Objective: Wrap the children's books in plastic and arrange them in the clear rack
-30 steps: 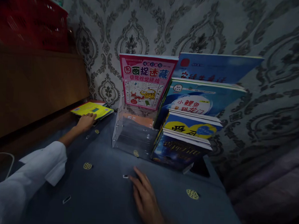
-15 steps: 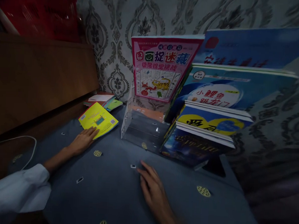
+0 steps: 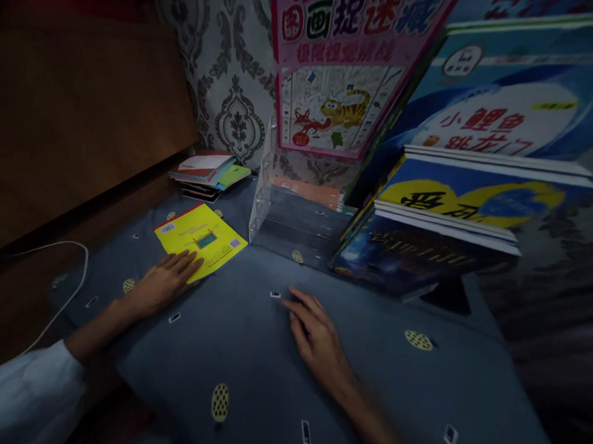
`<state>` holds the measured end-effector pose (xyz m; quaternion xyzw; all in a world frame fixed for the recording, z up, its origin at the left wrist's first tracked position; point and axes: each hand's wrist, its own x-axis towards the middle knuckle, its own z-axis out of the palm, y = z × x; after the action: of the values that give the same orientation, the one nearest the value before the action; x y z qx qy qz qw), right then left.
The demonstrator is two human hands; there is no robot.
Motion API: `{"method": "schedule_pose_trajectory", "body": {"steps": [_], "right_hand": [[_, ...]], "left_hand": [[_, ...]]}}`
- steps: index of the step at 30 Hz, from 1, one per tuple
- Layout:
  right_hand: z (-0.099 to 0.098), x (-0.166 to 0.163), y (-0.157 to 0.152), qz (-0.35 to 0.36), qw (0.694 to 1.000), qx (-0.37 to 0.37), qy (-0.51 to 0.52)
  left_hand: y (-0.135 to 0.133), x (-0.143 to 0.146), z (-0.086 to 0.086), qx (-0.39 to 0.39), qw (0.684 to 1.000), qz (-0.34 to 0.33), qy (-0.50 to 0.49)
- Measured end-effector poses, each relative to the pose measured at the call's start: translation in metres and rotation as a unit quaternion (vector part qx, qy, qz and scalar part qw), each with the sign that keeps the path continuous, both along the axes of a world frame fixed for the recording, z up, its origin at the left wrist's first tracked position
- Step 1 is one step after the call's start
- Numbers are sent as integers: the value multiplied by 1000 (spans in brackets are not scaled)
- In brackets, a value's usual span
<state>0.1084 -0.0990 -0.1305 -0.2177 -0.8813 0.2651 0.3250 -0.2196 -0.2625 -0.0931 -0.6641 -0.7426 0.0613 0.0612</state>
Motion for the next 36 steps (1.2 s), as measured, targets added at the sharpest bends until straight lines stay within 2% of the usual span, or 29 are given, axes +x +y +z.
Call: {"method": "schedule_pose_trajectory", "body": {"steps": [4,7,9,13,14,16,19,25,31,36], "right_hand": [[-2,-1,1,10,1000,8,6],[-2,0,2,18,1000,16,8],[-1,0,2,19,1000,14,6],[2,1,1,18,1000,7,1],[3,1,0,15,1000,7,1],[4,1,0,8,1000,2,3],[6,1,0,1,1000,-12,0],[5,1,1,1,1000,-21,-2],[2,1,1,-6,1000,-8,-1],[2,3,1,2,1000,-18,-5]], "left_hand": [[-29,4,0,-4,998,-46,-35],[-27,-8,8,-11,996,-37,-76],[-10,-25,11,4,996,15,-90],[36,-64,8,38,969,231,-83],[45,-71,5,34,961,260,-84],[55,-79,0,33,958,271,-82],[53,-82,-7,40,967,241,-76],[31,-69,-18,36,983,163,-71],[19,-38,-28,51,994,51,-85],[18,-2,-27,40,991,-29,-124]]}}
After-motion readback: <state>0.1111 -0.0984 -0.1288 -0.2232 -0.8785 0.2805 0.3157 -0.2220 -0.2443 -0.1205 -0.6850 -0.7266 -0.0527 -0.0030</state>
